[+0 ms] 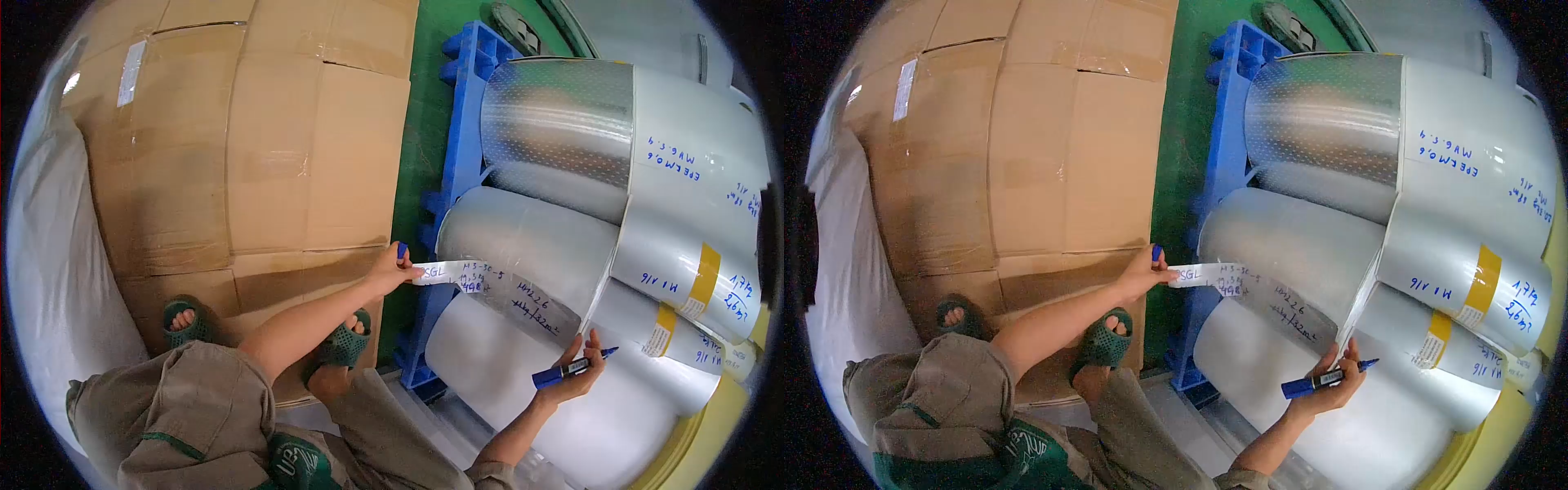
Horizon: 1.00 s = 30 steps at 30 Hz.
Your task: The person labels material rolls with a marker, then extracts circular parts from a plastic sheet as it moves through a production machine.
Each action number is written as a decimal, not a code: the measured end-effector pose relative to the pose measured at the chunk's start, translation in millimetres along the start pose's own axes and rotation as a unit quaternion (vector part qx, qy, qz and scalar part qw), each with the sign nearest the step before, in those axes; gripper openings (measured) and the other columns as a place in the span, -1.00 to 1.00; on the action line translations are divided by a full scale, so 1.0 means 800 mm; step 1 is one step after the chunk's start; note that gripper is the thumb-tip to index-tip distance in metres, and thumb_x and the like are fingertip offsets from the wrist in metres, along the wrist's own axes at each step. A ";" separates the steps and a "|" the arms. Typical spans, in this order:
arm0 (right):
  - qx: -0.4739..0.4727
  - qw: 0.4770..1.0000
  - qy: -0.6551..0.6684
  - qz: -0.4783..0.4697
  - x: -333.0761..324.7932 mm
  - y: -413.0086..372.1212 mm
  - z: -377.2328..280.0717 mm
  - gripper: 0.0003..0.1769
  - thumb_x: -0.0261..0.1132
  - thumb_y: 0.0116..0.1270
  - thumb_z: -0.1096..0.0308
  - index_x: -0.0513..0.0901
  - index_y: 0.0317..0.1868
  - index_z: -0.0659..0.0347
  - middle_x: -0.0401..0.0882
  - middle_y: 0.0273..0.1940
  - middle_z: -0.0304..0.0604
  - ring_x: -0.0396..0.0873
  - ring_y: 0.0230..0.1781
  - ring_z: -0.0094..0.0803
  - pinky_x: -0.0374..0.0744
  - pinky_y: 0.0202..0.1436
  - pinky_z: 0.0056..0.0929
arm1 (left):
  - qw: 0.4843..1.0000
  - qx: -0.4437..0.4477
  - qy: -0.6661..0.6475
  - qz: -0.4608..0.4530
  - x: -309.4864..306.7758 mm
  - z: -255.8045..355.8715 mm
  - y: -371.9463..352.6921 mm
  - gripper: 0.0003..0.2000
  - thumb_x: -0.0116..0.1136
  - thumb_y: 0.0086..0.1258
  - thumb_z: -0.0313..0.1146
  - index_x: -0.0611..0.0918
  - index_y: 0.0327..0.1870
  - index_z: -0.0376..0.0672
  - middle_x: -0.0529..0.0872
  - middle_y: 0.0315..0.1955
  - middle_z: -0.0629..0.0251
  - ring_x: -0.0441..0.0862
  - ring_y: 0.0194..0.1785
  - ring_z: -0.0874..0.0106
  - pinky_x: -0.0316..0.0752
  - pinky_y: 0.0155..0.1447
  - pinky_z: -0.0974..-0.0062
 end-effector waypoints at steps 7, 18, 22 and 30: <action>-0.004 0.999 0.032 -0.013 -0.014 -0.006 -0.021 -0.78 0.28 0.22 0.41 0.35 -0.31 0.23 0.60 -0.16 0.00 0.51 -0.28 -0.30 0.49 -0.20 -0.42 | 0.998 -0.023 -0.024 -0.056 0.005 0.019 -0.013 -0.67 0.27 0.14 -0.54 0.28 -0.32 -0.15 0.44 -0.49 0.33 0.53 -0.36 0.49 0.57 -0.32 0.48; -0.067 0.983 0.136 -0.108 0.010 0.007 -0.077 -0.56 0.21 0.27 0.07 0.54 -0.08 0.33 0.57 -0.31 -0.04 0.50 -0.37 -0.39 0.46 -0.26 -0.45 | 0.980 0.058 0.185 0.045 -0.002 0.023 -0.019 -0.70 0.29 0.13 -0.44 0.33 -0.37 -0.20 0.43 -0.53 0.31 0.56 -0.37 0.45 0.48 -0.38 0.41; 0.011 0.959 0.187 -0.212 0.085 -0.021 -0.095 -0.73 0.35 0.15 0.33 0.57 -0.18 0.29 0.59 -0.31 -0.08 0.57 -0.36 -0.39 0.51 -0.28 -0.46 | 0.963 0.150 0.210 0.084 0.014 0.028 -0.047 -0.80 0.17 0.22 -0.39 0.39 -0.34 -0.25 0.47 -0.56 0.13 0.46 -0.46 0.29 0.37 -0.36 0.35; -0.016 0.904 0.250 -0.347 0.205 -0.089 -0.138 -0.71 0.41 0.04 0.40 0.58 -0.20 0.24 0.59 -0.39 -0.02 0.59 -0.42 -0.16 0.53 -0.35 -0.37 | 0.865 0.385 0.315 -0.063 0.124 0.018 -0.120 -0.84 0.01 0.15 -0.50 0.55 -0.24 -0.26 0.53 -0.23 0.07 0.49 -0.16 0.09 0.41 -0.08 0.24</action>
Point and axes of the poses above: each hand's wrist, its own y-axis towards the middle knuckle, its own x-axis out of the palm, z = x × y, the point moved 8 cm from there along y, towards the middle knuckle
